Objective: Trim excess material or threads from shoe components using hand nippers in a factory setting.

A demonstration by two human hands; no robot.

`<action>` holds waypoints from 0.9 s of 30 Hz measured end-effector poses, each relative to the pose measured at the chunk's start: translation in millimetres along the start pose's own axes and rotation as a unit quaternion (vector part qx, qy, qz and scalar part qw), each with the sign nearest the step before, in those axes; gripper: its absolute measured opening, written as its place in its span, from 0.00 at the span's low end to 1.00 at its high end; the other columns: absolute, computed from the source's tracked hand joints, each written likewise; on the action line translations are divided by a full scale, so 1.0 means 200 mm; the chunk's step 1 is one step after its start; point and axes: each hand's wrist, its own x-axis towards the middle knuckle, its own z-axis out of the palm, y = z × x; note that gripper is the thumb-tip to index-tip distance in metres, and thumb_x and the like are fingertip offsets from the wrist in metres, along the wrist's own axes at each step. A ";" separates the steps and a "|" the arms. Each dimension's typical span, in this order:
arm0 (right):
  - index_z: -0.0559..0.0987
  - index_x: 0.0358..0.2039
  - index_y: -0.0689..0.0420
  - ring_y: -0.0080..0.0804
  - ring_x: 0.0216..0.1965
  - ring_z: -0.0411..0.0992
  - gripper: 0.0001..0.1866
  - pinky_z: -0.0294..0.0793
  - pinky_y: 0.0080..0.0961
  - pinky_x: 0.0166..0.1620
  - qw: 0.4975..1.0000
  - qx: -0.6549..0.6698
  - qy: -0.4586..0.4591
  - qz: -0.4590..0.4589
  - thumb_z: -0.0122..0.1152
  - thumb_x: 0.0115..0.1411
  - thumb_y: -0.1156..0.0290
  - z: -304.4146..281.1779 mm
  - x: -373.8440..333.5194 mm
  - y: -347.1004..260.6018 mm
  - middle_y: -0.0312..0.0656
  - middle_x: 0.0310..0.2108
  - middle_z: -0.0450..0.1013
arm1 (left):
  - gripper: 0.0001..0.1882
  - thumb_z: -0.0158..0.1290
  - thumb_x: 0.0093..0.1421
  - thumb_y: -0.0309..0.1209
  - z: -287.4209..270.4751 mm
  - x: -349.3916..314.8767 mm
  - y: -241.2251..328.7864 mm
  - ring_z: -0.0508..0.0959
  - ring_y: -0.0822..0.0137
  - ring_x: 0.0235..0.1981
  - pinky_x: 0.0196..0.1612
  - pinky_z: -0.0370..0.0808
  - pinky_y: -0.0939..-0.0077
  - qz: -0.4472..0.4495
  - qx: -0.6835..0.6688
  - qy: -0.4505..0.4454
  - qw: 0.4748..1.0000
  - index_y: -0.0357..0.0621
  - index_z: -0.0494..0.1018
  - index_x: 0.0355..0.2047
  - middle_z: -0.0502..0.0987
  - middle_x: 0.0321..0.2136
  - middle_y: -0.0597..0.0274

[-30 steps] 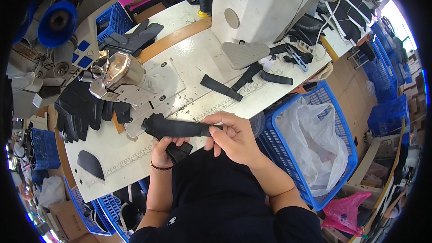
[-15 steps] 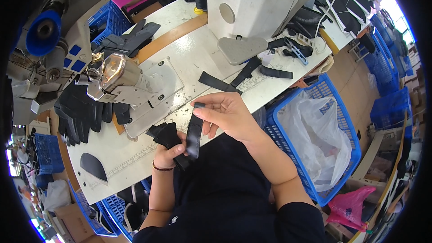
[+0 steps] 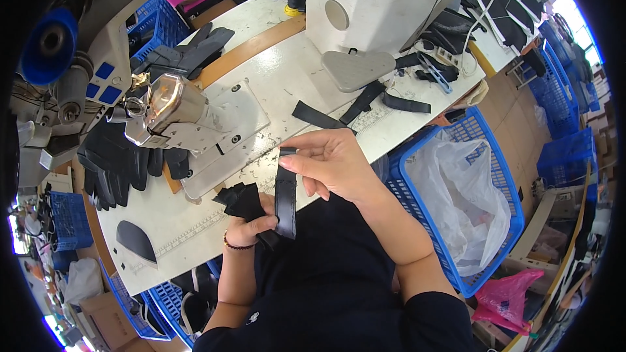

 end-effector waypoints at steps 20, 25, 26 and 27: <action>0.74 0.27 0.58 0.32 0.31 0.71 0.10 0.72 0.22 0.32 0.854 -0.343 -0.141 -0.364 0.61 0.41 0.80 -0.02 -0.19 0.26 0.38 0.35 0.71 | 0.16 0.47 0.52 0.32 0.02 0.01 -0.04 0.64 0.75 0.21 0.31 0.66 0.76 0.067 -0.200 0.113 0.971 0.38 0.61 0.39 0.66 0.41 0.46; 0.74 0.27 0.58 0.32 0.31 0.71 0.10 0.72 0.21 0.31 0.854 -0.343 -0.141 -0.365 0.61 0.41 0.81 -0.01 -0.20 0.26 0.38 0.35 0.71 | 0.09 0.46 0.52 0.30 0.02 0.01 -0.03 0.64 0.74 0.20 0.30 0.66 0.75 0.062 -0.192 0.123 0.972 0.40 0.61 0.31 0.67 0.39 0.47; 0.74 0.27 0.58 0.32 0.31 0.71 0.10 0.72 0.21 0.31 0.853 -0.342 -0.140 -0.369 0.61 0.41 0.81 -0.01 -0.20 0.26 0.38 0.35 0.71 | 0.09 0.46 0.52 0.30 0.02 0.01 -0.03 0.64 0.74 0.20 0.30 0.66 0.75 0.069 -0.198 0.118 0.971 0.40 0.61 0.31 0.67 0.38 0.47; 0.74 0.27 0.58 0.32 0.31 0.71 0.10 0.72 0.21 0.31 0.852 -0.340 -0.138 -0.374 0.61 0.41 0.80 -0.01 -0.20 0.25 0.37 0.35 0.71 | 0.09 0.46 0.52 0.30 0.02 0.02 -0.03 0.64 0.74 0.20 0.30 0.66 0.75 0.069 -0.197 0.119 0.971 0.40 0.61 0.31 0.67 0.38 0.47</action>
